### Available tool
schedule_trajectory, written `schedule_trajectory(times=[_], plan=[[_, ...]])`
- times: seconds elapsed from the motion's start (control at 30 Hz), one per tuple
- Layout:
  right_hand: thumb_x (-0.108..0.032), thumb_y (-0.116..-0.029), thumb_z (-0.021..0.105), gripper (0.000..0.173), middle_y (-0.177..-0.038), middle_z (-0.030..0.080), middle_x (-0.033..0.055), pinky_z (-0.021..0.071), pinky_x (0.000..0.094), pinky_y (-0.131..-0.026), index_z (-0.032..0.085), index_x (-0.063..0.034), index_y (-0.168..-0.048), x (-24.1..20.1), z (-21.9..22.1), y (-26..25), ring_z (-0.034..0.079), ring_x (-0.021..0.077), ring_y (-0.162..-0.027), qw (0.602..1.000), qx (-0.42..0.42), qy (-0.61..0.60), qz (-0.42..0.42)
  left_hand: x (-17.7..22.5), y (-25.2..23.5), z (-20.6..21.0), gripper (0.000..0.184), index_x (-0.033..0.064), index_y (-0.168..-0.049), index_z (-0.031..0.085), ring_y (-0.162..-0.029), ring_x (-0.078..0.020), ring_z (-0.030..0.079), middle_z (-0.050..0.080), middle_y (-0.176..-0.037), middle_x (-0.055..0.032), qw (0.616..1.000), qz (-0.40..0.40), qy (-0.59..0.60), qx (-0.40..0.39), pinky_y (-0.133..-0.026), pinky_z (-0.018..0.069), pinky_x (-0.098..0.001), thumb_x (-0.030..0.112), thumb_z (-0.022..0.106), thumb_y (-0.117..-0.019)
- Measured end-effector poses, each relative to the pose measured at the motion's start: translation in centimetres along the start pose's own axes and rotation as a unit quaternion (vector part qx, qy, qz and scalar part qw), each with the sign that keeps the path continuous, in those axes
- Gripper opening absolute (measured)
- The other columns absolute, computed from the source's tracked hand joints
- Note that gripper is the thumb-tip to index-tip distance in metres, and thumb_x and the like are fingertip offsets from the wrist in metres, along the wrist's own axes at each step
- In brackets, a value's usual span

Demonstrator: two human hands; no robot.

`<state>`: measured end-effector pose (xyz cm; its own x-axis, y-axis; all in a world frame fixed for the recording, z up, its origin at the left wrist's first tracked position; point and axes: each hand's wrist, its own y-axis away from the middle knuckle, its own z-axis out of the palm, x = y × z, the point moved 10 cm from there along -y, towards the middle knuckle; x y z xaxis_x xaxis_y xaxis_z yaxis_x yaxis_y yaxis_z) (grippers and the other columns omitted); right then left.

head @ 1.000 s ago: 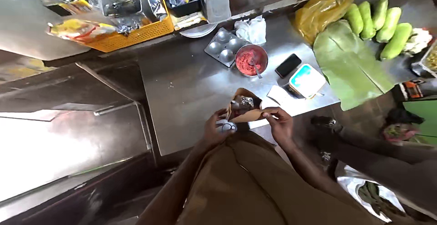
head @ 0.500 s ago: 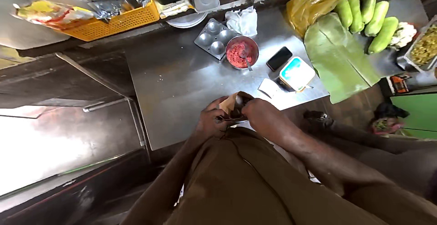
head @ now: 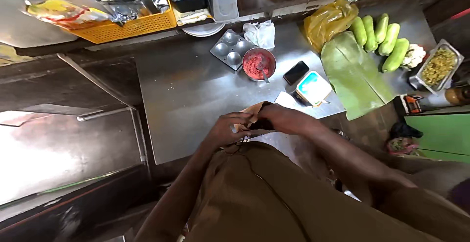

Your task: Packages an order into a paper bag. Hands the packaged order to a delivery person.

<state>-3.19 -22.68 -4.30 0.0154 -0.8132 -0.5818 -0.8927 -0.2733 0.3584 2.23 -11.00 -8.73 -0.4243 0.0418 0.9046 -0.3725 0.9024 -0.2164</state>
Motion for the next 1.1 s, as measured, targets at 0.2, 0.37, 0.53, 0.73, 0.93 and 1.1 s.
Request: schedule_trajectory(times=[0.2, 0.37, 0.53, 0.73, 0.93, 1.1], plan=[[-0.011, -0.0821, 0.086, 0.028, -0.100, 0.074, 0.0098, 0.0614, 0.0516, -0.086, 0.073, -0.0059, -0.106, 8.1, -3.7, 10.0, 0.072, 0.0259, -0.091, 0.964, 0.144, -0.112, 0.195, 0.2, 1.5, -1.4, 0.032, 0.0058, -0.097, 0.076, -0.119, -0.0186, 0.064, 0.067, -0.126, -0.0074, 0.997, 0.003, 0.000, 0.082, -0.102, 0.0573, -0.0385, 0.022, 0.093, -0.0746], [-0.015, -0.0793, 0.090, 0.052, -0.127, 0.069, 0.0073, 0.0637, 0.0425, -0.092, 0.069, -0.0076, -0.126, 5.8, 2.2, 10.2, 0.071, 0.0209, -0.111, 0.908, 0.222, -0.311, 0.171, -0.8, 3.4, -1.0, 0.030, 0.0115, -0.097, 0.076, -0.137, -0.0250, 0.051, 0.051, -0.149, -0.0097, 0.999, -0.028, 0.015, 0.008, -0.111, 0.0505, -0.0440, 0.029, 0.090, -0.0769], [-0.014, -0.0896, 0.079, 0.007, -0.121, 0.070, 0.0084, 0.0607, 0.0386, -0.096, 0.078, -0.0075, -0.092, 6.6, 3.3, 9.4, 0.067, 0.0190, -0.115, 0.866, 0.396, -0.306, 0.012, -1.4, 0.6, 0.3, 0.027, 0.0154, -0.102, 0.078, -0.152, -0.0215, 0.034, 0.021, -0.171, -0.0010, 0.989, -0.059, -0.005, -0.139, -0.118, 0.0428, -0.0454, 0.026, 0.087, -0.0778], [-0.016, -0.0879, 0.082, 0.009, -0.151, 0.057, 0.0076, 0.0485, 0.0463, -0.116, 0.081, -0.0073, -0.091, 7.6, 3.5, 9.8, 0.052, 0.0242, -0.140, 0.875, 0.350, -0.332, -0.036, 0.1, -1.2, 1.7, 0.028, 0.0107, -0.108, 0.079, -0.149, -0.0226, 0.039, 0.058, -0.149, -0.0047, 0.982, 0.022, 0.011, -0.190, -0.125, 0.0347, -0.0449, 0.012, 0.081, -0.0800], [-0.008, -0.0896, 0.078, 0.006, -0.115, 0.075, 0.0088, 0.0615, 0.0407, -0.097, 0.080, -0.0037, -0.094, 8.0, 3.9, 9.6, 0.072, 0.0202, -0.109, 0.851, 0.376, -0.363, -0.044, -0.3, -2.7, 0.0, 0.075, 0.0052, -0.116, 0.066, -0.151, -0.0354, 0.034, 0.034, -0.164, -0.0172, 0.982, -0.017, 0.158, -0.106, -0.118, 0.0418, -0.0522, 0.062, 0.085, -0.0714], [0.001, -0.0891, 0.073, 0.007, -0.107, 0.076, 0.0123, 0.0624, 0.0407, -0.092, 0.079, -0.0011, -0.092, 8.1, 5.0, 10.4, 0.073, 0.0220, -0.101, 0.817, 0.420, -0.393, -0.051, -2.4, -4.7, 2.7, 0.082, 0.0003, -0.141, 0.057, -0.144, -0.0297, 0.045, 0.055, -0.150, -0.0126, 0.965, -0.035, 0.192, -0.175, -0.123, 0.0351, -0.0502, 0.069, 0.039, -0.0999]])
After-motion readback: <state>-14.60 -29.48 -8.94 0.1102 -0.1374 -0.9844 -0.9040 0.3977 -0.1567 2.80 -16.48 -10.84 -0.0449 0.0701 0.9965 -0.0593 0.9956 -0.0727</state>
